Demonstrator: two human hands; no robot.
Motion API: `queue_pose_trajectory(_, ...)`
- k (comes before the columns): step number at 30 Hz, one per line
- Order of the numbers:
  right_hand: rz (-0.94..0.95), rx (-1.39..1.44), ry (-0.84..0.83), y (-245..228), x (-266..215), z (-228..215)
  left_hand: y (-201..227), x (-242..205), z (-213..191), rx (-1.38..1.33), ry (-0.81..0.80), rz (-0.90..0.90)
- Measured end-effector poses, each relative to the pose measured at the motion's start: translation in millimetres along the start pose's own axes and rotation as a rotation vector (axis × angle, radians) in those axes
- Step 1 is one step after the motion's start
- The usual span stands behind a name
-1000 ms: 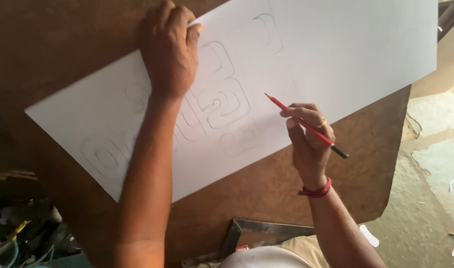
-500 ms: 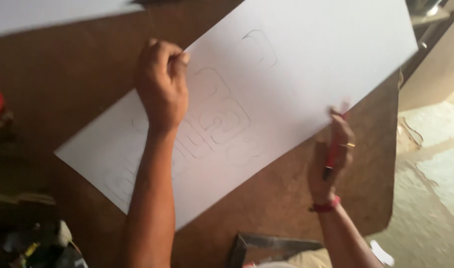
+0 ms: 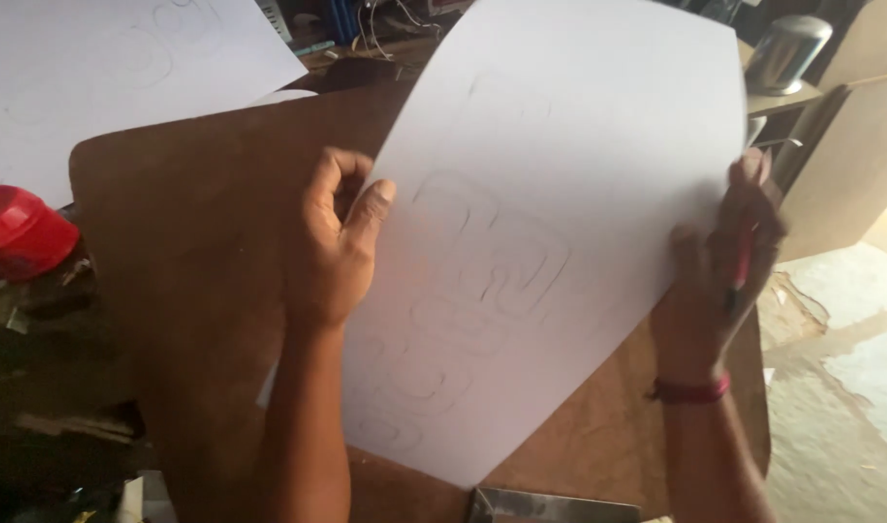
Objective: The recorder is using a pencil and an eraser to sketch large characters on a sheet of paper on a workshop table.
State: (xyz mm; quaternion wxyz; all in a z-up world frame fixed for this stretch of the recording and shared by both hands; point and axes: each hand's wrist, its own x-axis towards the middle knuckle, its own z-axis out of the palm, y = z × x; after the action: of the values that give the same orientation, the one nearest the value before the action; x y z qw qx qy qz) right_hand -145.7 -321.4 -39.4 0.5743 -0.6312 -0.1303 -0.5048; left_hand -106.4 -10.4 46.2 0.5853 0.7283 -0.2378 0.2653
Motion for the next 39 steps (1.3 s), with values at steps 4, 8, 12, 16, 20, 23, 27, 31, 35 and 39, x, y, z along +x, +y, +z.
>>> queue_pose_trajectory(4, -0.257, -0.278, -0.050, -26.9, 61.8, -9.3, 18.7, 7.2, -4.6, -0.159, -0.067, 0.000)
queue_pose_trajectory(8, -0.315, -0.395, -0.140, -66.5, 104.8, -14.2, 14.6, 10.4, -5.9, -0.406, -0.139, -0.062)
queue_pose_trajectory(12, -0.391, -0.647, -0.383, -100.2, 135.2, -13.6, 5.4, 19.9, -2.6, -0.665, -0.133, -0.131)
queue_pose_trajectory(16, -0.297, -0.278, -0.733, -86.1, 175.6, -9.1, -8.6, 35.1, 6.9, -0.533, -0.037, -0.043)
queue_pose_trajectory(20, -0.144, -0.213, -1.069, -46.8, 211.4, -6.5, -8.1, 21.7, 11.2, -0.375, -0.101, 0.001)
queue_pose_trajectory(23, -0.072, -0.654, -1.067, -17.2, 221.0, 0.6, -2.1, 0.5, -1.2, -0.183, -0.152, -0.027)
queue_pose_trajectory(27, 0.257, -1.124, -0.895, 21.6, 223.2, 19.4, -5.3, -29.5, -15.5, -0.147, -0.133, -0.162)
queue_pose_trajectory(31, 0.153, -1.094, -0.894, -24.5, 188.7, 52.3, -37.1, -58.0, -10.4, -0.113, 0.096, -0.158)
queue_pose_trajectory(35, -0.415, -0.690, -0.759, -26.3, 134.5, 45.4, -68.0, -72.7, 11.1, -0.160, 0.301, -0.146)
queue_pose_trajectory(39, -0.292, -0.420, -0.805, -3.5, 49.7, 37.0, -86.1, -89.4, 58.7, -0.084, 0.413, -0.078)
